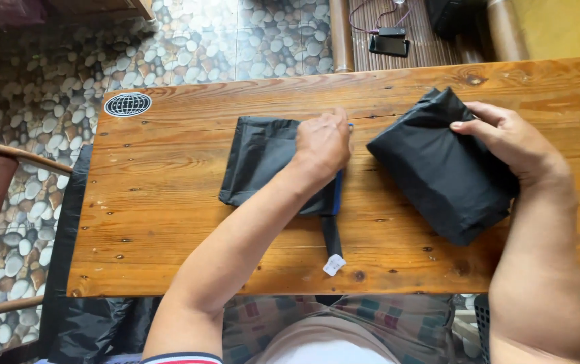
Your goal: Folding black garments and packing them into small zippered pouches.
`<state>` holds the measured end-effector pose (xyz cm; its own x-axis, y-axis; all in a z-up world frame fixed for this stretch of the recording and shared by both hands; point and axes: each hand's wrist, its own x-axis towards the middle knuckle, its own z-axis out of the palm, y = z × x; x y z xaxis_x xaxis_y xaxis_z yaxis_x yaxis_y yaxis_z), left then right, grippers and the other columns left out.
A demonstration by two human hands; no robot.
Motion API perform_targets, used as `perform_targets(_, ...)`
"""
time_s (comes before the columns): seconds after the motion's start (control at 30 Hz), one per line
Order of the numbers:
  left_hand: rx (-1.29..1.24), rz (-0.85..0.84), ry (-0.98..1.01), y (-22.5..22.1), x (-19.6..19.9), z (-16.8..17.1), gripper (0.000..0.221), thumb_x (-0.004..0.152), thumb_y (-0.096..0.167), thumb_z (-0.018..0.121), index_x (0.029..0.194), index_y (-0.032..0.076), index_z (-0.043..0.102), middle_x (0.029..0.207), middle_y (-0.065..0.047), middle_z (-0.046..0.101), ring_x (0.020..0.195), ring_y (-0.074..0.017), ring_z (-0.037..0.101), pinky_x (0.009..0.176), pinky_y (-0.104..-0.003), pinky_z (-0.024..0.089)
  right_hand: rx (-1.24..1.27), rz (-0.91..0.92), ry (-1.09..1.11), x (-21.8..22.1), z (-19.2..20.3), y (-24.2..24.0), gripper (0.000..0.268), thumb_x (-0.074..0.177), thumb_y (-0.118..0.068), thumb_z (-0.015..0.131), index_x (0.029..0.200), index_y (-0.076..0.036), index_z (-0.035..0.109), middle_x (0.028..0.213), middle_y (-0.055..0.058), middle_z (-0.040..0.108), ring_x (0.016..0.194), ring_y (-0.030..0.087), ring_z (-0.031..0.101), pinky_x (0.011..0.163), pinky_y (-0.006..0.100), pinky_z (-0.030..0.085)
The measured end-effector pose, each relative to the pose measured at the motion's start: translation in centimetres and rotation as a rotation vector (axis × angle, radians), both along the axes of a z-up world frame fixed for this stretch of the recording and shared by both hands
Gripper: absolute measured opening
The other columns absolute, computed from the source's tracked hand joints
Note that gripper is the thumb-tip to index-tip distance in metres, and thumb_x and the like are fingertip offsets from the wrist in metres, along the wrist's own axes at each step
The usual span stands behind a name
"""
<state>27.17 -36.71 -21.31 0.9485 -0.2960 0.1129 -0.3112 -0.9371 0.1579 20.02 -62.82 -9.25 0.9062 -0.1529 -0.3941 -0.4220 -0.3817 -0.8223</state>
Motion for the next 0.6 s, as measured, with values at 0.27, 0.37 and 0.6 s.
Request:
perform_targets(0.27,-0.156,0.067,0.03,2.3,-0.9,9.6,0.022,0.096,0.028,0.064,0.104,0.01,0.053,0.093,-0.018,0.072,0.082,-0.0439,0.07,0.065,-0.055,0.055,-0.045,0.135,-0.147,-1.6,2.5,1.6,0.048,0.09,-0.022,0.065,0.138,-0.014,0.062,0.13,0.0,0.067,0.118,0.009,0.059,0.097,0.023,0.042)
perform_targets(0.37,-0.292,0.035,-0.067,2.8,-2.0,12.5,0.016,0.097,0.025,0.067,0.095,0.012,0.058,0.082,-0.012,0.071,0.074,-0.0375,0.069,0.062,-0.05,0.054,-0.044,0.201,-0.306,-2.7,3.4,2.9,0.05,0.09,-0.018,0.065,0.139,-0.011,0.061,0.131,0.0,0.066,0.122,0.01,0.058,0.103,0.024,0.042)
perform_targets(0.6,-0.404,-0.013,-0.227,3.1,-3.6,14.7,0.018,0.097,0.029,0.067,0.102,0.012,0.065,0.085,-0.01,0.077,0.075,-0.0346,0.072,0.065,-0.046,0.056,-0.276,0.219,-0.668,-5.7,6.2,5.8,0.057,0.091,-0.018,0.068,0.146,-0.007,0.057,0.136,0.011,0.065,0.124,0.022,0.059,0.104,0.032,0.042)
